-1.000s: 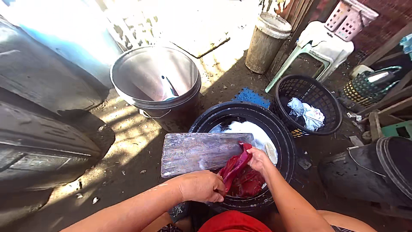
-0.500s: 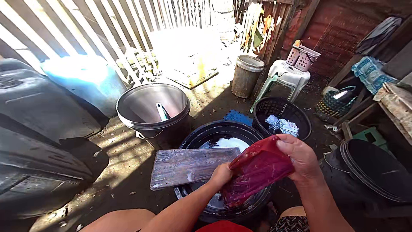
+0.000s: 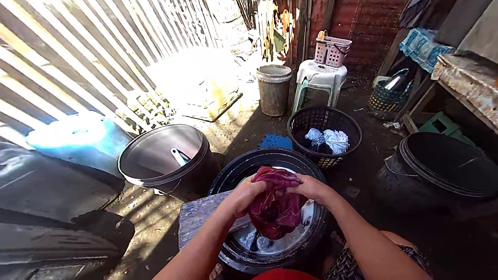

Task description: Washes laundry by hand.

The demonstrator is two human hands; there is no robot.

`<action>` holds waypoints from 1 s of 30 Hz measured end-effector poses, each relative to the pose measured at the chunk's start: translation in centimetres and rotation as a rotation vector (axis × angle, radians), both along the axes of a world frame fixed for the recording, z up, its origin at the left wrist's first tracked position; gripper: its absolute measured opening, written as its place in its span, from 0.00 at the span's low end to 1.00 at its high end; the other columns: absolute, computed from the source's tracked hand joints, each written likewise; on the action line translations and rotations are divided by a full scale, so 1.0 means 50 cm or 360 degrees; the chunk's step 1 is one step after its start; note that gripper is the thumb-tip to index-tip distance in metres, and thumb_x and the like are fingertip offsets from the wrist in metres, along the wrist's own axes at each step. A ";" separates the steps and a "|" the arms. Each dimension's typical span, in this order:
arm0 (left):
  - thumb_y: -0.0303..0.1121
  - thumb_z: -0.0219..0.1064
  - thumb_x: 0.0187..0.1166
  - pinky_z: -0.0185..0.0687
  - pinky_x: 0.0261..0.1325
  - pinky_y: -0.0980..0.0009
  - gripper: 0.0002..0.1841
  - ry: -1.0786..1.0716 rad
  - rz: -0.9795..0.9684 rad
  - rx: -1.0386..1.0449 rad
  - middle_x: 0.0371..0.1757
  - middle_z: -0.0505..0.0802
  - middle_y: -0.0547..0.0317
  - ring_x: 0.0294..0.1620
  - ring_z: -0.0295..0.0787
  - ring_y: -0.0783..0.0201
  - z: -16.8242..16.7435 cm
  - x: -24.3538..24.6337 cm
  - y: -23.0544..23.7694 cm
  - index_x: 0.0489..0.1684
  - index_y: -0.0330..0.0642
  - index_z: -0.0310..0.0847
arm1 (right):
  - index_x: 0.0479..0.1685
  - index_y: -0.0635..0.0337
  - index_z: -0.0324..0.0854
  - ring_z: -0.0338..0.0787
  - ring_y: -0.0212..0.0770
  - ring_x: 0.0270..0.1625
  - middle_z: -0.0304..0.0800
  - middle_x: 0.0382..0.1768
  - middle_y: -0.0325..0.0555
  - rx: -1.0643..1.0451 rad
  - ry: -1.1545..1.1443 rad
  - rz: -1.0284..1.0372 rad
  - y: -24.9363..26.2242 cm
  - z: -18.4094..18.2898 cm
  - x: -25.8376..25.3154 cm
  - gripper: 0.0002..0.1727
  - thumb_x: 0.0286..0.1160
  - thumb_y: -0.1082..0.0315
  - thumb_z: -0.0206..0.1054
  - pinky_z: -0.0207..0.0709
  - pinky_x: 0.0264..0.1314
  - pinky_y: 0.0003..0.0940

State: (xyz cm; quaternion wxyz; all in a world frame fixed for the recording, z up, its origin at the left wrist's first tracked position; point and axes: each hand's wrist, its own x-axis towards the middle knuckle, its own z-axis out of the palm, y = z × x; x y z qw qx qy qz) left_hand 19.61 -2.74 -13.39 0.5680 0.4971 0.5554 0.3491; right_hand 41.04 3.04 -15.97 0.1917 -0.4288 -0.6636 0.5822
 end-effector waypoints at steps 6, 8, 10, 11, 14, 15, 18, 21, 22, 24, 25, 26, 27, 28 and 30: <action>0.39 0.69 0.82 0.83 0.60 0.56 0.14 0.0662 -0.0337 -0.0256 0.45 0.93 0.52 0.48 0.89 0.62 -0.134 -0.054 -0.004 0.53 0.36 0.86 | 0.59 0.69 0.84 0.87 0.40 0.58 0.91 0.54 0.53 0.0067 0.0284 -0.0341 0.035 -0.021 -0.030 0.14 0.85 0.70 0.60 0.78 0.67 0.42; 0.37 0.65 0.85 0.86 0.59 0.60 0.15 0.0237 -0.0074 -0.0249 0.45 0.94 0.52 0.48 0.91 0.63 -0.139 -0.060 -0.012 0.57 0.33 0.84 | 0.52 0.70 0.87 0.87 0.55 0.61 0.90 0.54 0.62 0.0341 -0.0324 -0.0216 0.069 -0.065 -0.024 0.14 0.82 0.66 0.66 0.75 0.67 0.59; 0.34 0.60 0.88 0.89 0.57 0.60 0.15 -0.0247 0.0206 -0.0254 0.46 0.94 0.48 0.48 0.93 0.60 -0.144 -0.050 -0.011 0.64 0.34 0.79 | 0.60 0.62 0.86 0.86 0.61 0.66 0.85 0.64 0.62 0.0401 -0.0735 -0.0063 0.094 -0.119 -0.019 0.20 0.75 0.59 0.74 0.76 0.67 0.67; 0.34 0.58 0.89 0.89 0.54 0.59 0.14 -0.0441 0.0333 -0.0287 0.45 0.94 0.48 0.47 0.93 0.58 -0.146 -0.039 -0.007 0.64 0.35 0.78 | 0.68 0.59 0.83 0.85 0.61 0.67 0.82 0.69 0.62 0.0341 -0.0766 -0.0035 0.095 -0.128 -0.024 0.23 0.75 0.62 0.74 0.77 0.68 0.66; 0.33 0.58 0.89 0.90 0.48 0.58 0.12 -0.0836 0.0594 -0.0405 0.42 0.92 0.46 0.42 0.93 0.56 -0.158 -0.002 0.009 0.61 0.38 0.77 | 0.62 0.66 0.83 0.90 0.49 0.58 0.88 0.58 0.57 0.0008 -0.0343 -0.0290 0.065 -0.083 -0.046 0.16 0.80 0.82 0.56 0.81 0.66 0.49; 0.33 0.58 0.88 0.90 0.45 0.59 0.11 -0.0910 0.0621 -0.0438 0.40 0.92 0.46 0.40 0.93 0.57 -0.161 0.007 0.012 0.59 0.38 0.77 | 0.51 0.71 0.80 0.91 0.45 0.46 0.89 0.45 0.55 -0.0168 -0.0041 -0.0486 0.046 -0.073 -0.056 0.12 0.80 0.85 0.52 0.85 0.56 0.44; 0.31 0.58 0.87 0.92 0.42 0.59 0.09 -0.1051 0.0527 -0.0513 0.39 0.93 0.44 0.37 0.94 0.56 -0.148 0.028 0.007 0.55 0.37 0.79 | 0.31 0.58 0.67 0.84 0.39 0.28 0.80 0.24 0.43 -0.0600 0.0734 -0.0740 0.001 -0.091 -0.084 0.14 0.69 0.88 0.45 0.84 0.38 0.41; 0.31 0.64 0.80 0.93 0.44 0.59 0.09 -0.1216 0.0360 -0.0515 0.39 0.93 0.46 0.39 0.94 0.57 -0.124 0.031 -0.006 0.52 0.40 0.81 | 0.44 0.58 0.77 0.85 0.35 0.32 0.85 0.30 0.42 -0.0674 0.0678 -0.0556 -0.014 -0.138 -0.115 0.07 0.83 0.76 0.54 0.80 0.37 0.36; 0.33 0.67 0.76 0.93 0.45 0.59 0.10 -0.1267 0.0292 -0.0516 0.39 0.94 0.47 0.39 0.94 0.58 -0.115 0.029 -0.009 0.50 0.42 0.83 | 0.55 0.59 0.81 0.87 0.35 0.38 0.88 0.37 0.44 -0.0584 0.0508 -0.0419 -0.020 -0.144 -0.123 0.10 0.88 0.69 0.55 0.82 0.44 0.36; 0.39 0.73 0.72 0.93 0.44 0.61 0.11 -0.1307 0.0133 -0.0522 0.37 0.94 0.49 0.38 0.95 0.60 -0.097 0.024 -0.015 0.46 0.45 0.85 | 0.65 0.68 0.79 0.87 0.44 0.58 0.88 0.55 0.56 -0.0149 -0.0114 0.0035 -0.033 -0.127 -0.130 0.16 0.90 0.69 0.54 0.78 0.66 0.42; 0.43 0.76 0.69 0.93 0.44 0.62 0.14 -0.1305 0.0045 -0.0516 0.37 0.94 0.50 0.38 0.95 0.61 -0.092 0.019 -0.016 0.45 0.46 0.87 | 0.67 0.72 0.80 0.86 0.53 0.67 0.87 0.62 0.64 0.0096 -0.0478 0.0308 -0.036 -0.106 -0.129 0.17 0.88 0.71 0.57 0.74 0.75 0.50; 0.46 0.78 0.68 0.93 0.46 0.62 0.17 -0.1281 -0.0033 -0.0494 0.39 0.95 0.50 0.40 0.95 0.61 -0.090 0.010 -0.015 0.46 0.47 0.87 | 0.64 0.73 0.82 0.85 0.60 0.69 0.87 0.63 0.67 0.0251 -0.0768 0.0516 -0.035 -0.088 -0.126 0.17 0.86 0.69 0.60 0.72 0.75 0.59; 0.48 0.79 0.68 0.93 0.49 0.62 0.19 -0.1240 -0.0074 -0.0453 0.41 0.95 0.50 0.42 0.95 0.62 -0.092 0.000 -0.014 0.48 0.47 0.88 | 0.59 0.72 0.84 0.86 0.66 0.66 0.88 0.60 0.69 0.0363 -0.0925 0.0617 -0.024 -0.086 -0.121 0.17 0.83 0.67 0.63 0.73 0.70 0.66; 0.49 0.78 0.68 0.93 0.50 0.62 0.19 -0.1192 -0.0062 -0.0390 0.41 0.95 0.51 0.43 0.95 0.62 -0.096 -0.009 -0.014 0.49 0.48 0.88 | 0.53 0.72 0.87 0.87 0.69 0.62 0.89 0.55 0.70 0.0435 -0.0941 0.0620 -0.005 -0.093 -0.113 0.15 0.80 0.67 0.65 0.74 0.65 0.71; 0.47 0.71 0.73 0.92 0.50 0.61 0.16 -0.1167 0.0047 -0.0258 0.41 0.95 0.52 0.43 0.95 0.62 -0.112 -0.024 -0.015 0.49 0.47 0.87 | 0.50 0.70 0.89 0.88 0.66 0.62 0.91 0.53 0.67 0.0373 -0.0687 0.0433 0.033 -0.077 -0.093 0.13 0.81 0.71 0.62 0.75 0.67 0.69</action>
